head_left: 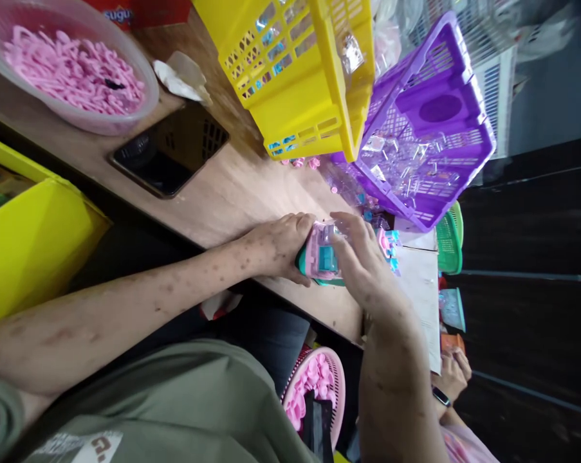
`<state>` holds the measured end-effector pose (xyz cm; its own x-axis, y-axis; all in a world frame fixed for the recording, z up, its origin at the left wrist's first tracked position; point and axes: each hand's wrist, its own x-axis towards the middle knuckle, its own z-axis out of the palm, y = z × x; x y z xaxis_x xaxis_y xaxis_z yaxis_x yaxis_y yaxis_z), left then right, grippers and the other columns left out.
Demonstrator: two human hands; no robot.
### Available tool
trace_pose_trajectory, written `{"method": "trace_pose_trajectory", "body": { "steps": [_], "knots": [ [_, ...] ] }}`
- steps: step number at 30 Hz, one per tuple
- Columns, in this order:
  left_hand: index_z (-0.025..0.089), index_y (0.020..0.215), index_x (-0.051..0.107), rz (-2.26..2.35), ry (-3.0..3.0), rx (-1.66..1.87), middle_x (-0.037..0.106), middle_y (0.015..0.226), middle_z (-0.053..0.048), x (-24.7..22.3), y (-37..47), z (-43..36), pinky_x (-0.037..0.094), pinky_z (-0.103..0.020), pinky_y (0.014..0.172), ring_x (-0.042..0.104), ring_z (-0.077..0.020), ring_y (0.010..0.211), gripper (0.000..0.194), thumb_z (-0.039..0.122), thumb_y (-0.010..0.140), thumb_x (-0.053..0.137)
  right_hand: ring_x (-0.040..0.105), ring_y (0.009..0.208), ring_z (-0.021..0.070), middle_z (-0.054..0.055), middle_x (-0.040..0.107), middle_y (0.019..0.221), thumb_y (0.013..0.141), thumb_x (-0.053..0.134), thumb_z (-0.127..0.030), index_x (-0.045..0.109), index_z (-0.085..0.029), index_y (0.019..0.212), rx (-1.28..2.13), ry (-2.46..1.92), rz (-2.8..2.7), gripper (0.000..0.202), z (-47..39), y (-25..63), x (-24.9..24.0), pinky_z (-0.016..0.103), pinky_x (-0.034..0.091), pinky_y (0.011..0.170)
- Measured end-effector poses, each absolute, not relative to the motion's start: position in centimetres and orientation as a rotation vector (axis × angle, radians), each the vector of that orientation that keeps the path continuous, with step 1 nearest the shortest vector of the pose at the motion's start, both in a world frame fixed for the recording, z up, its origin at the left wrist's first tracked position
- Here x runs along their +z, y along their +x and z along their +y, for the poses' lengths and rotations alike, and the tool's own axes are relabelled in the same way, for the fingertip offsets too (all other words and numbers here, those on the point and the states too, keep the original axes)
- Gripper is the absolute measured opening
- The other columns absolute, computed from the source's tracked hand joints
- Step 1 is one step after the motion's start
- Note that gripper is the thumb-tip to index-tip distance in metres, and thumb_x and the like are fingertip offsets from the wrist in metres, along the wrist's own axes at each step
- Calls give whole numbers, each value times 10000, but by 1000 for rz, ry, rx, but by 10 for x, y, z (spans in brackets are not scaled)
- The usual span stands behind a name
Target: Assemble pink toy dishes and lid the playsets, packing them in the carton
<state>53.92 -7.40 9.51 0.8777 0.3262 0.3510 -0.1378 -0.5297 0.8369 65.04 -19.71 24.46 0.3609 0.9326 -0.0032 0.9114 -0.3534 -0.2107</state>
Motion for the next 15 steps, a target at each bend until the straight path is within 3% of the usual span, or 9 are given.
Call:
{"method": "trace_pose_trajectory", "body": {
  "steps": [4,9,12,15],
  "knots": [
    [143,1459,485,109,2037,624,667,1426,-202,92,537,-73,550,-521,1180,675,-407,1356,1107,549,630,1095,718,1327,284,92,754,1456,1195,349,-631,768,-293,1323,217,-2376,-1441,554,-192,677,241,528,560,1198],
    [116,1466,508,167,2134,704,621,1465,-240,93,540,-75,489,-616,1240,593,-459,1408,1160,606,590,1090,793,1145,308,98,832,1172,1188,287,-688,805,-268,1298,227,-2520,-1312,676,-185,685,219,543,621,1065],
    [102,1499,505,176,2168,706,622,1483,-248,97,538,-71,463,-628,1273,577,-472,1437,1220,597,560,1104,803,1108,319,112,830,1161,1189,286,-696,797,-264,1313,158,-2548,-1378,680,-180,676,221,538,630,1044],
    [142,1560,489,139,2134,679,641,1521,-204,104,521,-49,483,-590,1281,618,-419,1443,1113,502,680,1066,813,1058,291,117,832,1203,1192,324,-698,758,-265,1381,100,-2458,-1476,641,-179,675,238,491,641,1030]
  ]
}}
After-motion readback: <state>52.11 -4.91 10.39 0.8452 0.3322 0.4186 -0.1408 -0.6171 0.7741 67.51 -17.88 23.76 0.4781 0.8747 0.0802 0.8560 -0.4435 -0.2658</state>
